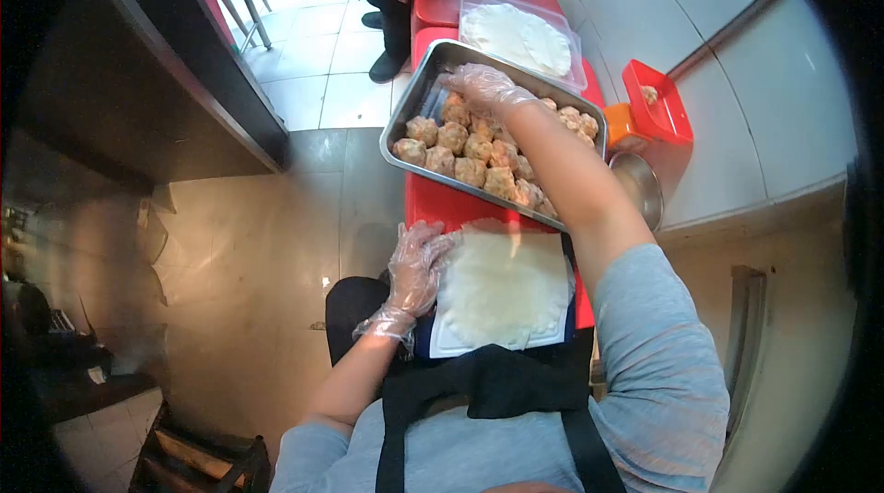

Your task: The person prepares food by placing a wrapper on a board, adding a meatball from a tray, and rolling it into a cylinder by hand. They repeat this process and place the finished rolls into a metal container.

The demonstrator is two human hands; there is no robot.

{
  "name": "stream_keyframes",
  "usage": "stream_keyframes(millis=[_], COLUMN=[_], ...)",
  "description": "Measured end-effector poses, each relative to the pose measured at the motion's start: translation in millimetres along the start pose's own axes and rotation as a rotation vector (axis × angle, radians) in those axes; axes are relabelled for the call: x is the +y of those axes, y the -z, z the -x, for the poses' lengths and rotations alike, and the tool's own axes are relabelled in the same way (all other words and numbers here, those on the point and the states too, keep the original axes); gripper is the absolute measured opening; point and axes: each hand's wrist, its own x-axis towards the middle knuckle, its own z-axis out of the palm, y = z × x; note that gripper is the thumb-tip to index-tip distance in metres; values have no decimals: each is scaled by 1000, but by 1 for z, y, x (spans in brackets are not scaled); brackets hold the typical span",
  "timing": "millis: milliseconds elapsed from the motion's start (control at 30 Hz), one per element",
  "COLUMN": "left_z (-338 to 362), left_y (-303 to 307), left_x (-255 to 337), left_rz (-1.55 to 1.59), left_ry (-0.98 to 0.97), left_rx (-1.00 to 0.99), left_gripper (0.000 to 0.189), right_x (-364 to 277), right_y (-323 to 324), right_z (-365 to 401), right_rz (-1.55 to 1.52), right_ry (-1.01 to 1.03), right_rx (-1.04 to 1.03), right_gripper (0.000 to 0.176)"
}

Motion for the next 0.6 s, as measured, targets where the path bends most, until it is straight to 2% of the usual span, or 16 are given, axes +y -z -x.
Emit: stream_keyframes(millis=[100,133,233,433,467,600], left_z=[1,0,0,-1,0,4], left_y=[-1,-1,0,1,1,-6], left_x=[-2,-1,-1,-1,-2,-8], left_rz=[7,3,10,-56,-51,-18], left_ry=[-4,-4,13,-15,-23,-25], left_rx=[14,14,-4,-15,-9,6], left_gripper=[39,39,38,39,40,42], right_x=[-5,-12,-3,-1,0,0], right_y=[15,25,10,6,3,-5], right_z=[-14,-14,-13,-8,-4,8], right_rz=[146,166,120,101,102,-36], right_ry=[-35,-26,44,36,9,-187], right_rx=[-251,-274,-109,-65,58,192], right_gripper=[57,54,49,45,23,39])
